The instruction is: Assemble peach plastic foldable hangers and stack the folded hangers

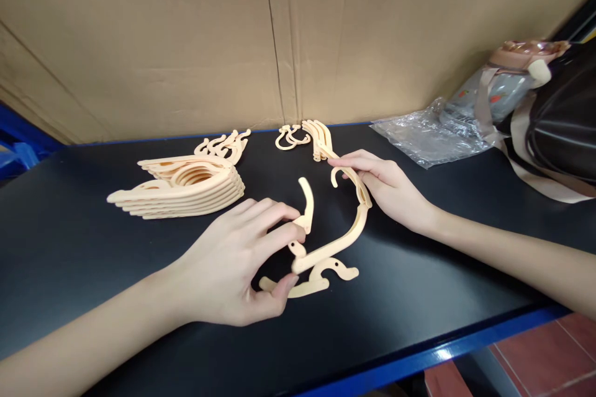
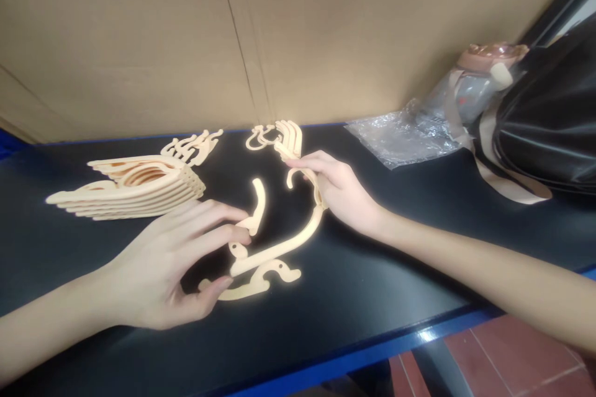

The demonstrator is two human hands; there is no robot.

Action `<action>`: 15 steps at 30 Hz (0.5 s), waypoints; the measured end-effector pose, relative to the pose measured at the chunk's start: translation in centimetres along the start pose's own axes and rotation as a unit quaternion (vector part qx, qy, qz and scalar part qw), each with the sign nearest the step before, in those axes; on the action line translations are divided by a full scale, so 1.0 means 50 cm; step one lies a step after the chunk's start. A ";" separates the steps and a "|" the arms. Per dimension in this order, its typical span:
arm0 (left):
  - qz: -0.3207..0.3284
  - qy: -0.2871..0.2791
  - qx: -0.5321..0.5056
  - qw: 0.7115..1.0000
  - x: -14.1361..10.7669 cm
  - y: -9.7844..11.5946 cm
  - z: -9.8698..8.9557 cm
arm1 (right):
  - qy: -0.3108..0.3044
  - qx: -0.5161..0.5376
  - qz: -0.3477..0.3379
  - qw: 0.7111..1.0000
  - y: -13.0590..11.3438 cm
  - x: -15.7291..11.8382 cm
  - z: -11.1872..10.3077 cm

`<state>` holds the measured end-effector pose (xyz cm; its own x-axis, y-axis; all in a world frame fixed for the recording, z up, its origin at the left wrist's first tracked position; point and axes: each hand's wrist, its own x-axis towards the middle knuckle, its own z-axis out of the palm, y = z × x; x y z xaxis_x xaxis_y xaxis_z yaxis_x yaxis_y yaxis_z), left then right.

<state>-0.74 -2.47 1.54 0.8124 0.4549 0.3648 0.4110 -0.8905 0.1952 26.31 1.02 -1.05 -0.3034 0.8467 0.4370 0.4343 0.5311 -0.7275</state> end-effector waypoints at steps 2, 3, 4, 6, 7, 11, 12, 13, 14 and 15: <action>-0.001 0.001 0.006 1.000 0.001 -0.002 0.001 | 0.003 -0.005 -0.008 1.000 0.001 0.001 0.000; -0.001 0.003 0.015 1.000 0.001 -0.004 0.002 | 0.006 -0.008 -0.010 1.000 0.002 0.001 0.001; -0.002 0.007 0.026 1.000 0.001 -0.006 0.004 | 0.009 -0.012 -0.010 1.000 0.001 0.002 0.001; -0.006 0.014 0.043 0.999 0.000 -0.012 0.007 | 0.015 -0.022 -0.008 1.000 0.000 0.002 0.002; -0.009 0.016 0.045 0.999 -0.001 -0.015 0.008 | 0.017 -0.026 -0.006 0.999 -0.001 0.002 0.003; -0.023 0.016 0.040 0.999 -0.002 -0.022 0.013 | 0.017 -0.029 -0.007 0.999 -0.003 0.002 0.004; -0.021 0.016 0.043 0.999 -0.001 -0.023 0.013 | 0.016 -0.030 -0.007 0.999 -0.003 0.002 0.004; -0.016 0.016 0.049 0.999 -0.001 -0.023 0.014 | 0.014 -0.035 -0.007 0.999 -0.002 0.002 0.004; -0.006 0.016 0.054 0.998 0.000 -0.023 0.014 | 0.012 -0.042 -0.007 0.999 -0.002 0.002 0.004; 0.004 0.016 0.061 0.998 0.001 -0.023 0.015 | 0.009 -0.053 -0.008 0.999 -0.002 0.003 0.003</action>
<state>-0.87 -1.42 0.67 0.8029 0.4465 0.3950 0.4538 -0.8874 0.0807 26.10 1.08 -1.01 -0.2965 0.8383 0.4575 0.5180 0.5436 -0.6604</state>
